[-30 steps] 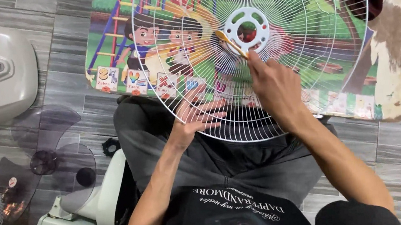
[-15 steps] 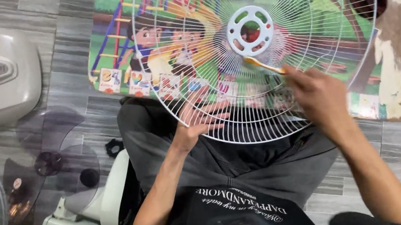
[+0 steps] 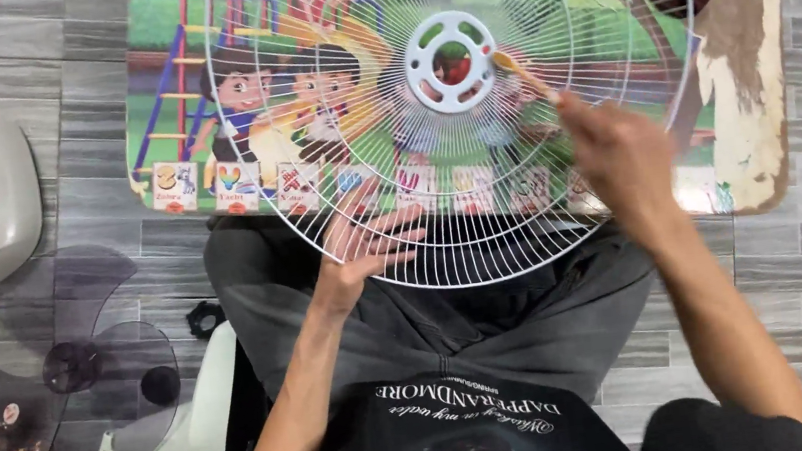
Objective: Cleaning a metal fan guard using a small brush to remove dust.
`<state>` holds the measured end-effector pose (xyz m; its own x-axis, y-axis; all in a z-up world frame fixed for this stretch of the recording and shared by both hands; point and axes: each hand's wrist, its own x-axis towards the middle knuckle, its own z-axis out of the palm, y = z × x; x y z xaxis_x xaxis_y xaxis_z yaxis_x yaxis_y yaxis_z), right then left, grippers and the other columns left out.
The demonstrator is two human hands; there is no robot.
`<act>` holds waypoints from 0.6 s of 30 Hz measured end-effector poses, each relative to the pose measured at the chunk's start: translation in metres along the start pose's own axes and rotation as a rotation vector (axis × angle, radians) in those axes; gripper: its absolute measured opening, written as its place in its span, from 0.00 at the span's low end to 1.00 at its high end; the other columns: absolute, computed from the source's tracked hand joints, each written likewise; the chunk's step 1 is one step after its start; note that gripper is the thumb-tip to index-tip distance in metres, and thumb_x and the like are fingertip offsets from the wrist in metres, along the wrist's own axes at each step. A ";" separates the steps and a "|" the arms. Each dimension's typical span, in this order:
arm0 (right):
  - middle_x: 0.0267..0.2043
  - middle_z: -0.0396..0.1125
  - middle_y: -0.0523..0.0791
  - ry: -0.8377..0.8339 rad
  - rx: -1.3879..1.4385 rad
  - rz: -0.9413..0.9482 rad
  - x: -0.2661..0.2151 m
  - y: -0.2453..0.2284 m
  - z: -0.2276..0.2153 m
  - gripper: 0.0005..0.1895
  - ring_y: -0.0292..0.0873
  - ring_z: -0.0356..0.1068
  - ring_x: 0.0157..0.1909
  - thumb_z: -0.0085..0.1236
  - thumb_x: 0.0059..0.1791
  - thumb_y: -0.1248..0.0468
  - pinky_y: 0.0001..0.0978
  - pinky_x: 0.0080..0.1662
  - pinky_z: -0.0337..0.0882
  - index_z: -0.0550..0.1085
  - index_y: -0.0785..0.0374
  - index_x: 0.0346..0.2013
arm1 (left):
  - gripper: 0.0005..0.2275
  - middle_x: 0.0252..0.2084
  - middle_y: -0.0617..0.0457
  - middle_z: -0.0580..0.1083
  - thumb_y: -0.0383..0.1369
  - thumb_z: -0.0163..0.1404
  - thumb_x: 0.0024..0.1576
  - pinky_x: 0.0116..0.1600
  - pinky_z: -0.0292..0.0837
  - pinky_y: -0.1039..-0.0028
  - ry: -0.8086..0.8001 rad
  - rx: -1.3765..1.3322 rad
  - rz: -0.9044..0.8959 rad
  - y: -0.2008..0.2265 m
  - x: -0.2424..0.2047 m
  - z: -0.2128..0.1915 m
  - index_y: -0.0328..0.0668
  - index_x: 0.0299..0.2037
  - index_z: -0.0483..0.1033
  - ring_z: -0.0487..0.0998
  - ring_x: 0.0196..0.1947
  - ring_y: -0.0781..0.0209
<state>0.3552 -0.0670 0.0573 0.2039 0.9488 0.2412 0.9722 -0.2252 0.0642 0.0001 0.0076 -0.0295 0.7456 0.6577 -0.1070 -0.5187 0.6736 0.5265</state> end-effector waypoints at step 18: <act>0.26 0.74 0.56 -0.468 0.194 0.300 -0.009 -0.130 -0.077 0.26 0.64 0.77 0.35 0.38 0.57 0.50 0.60 0.41 0.75 0.62 0.37 0.71 | 0.44 0.60 0.25 0.71 0.15 0.48 0.40 0.52 0.79 0.44 0.083 0.162 0.043 0.005 0.000 0.014 0.52 0.72 0.49 0.76 0.55 0.30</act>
<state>0.2180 -0.0629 0.1215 0.4593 0.8568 -0.2343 0.8587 -0.4958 -0.1297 0.0038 0.0062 -0.0149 0.6839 0.7146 -0.1474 -0.4697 0.5858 0.6605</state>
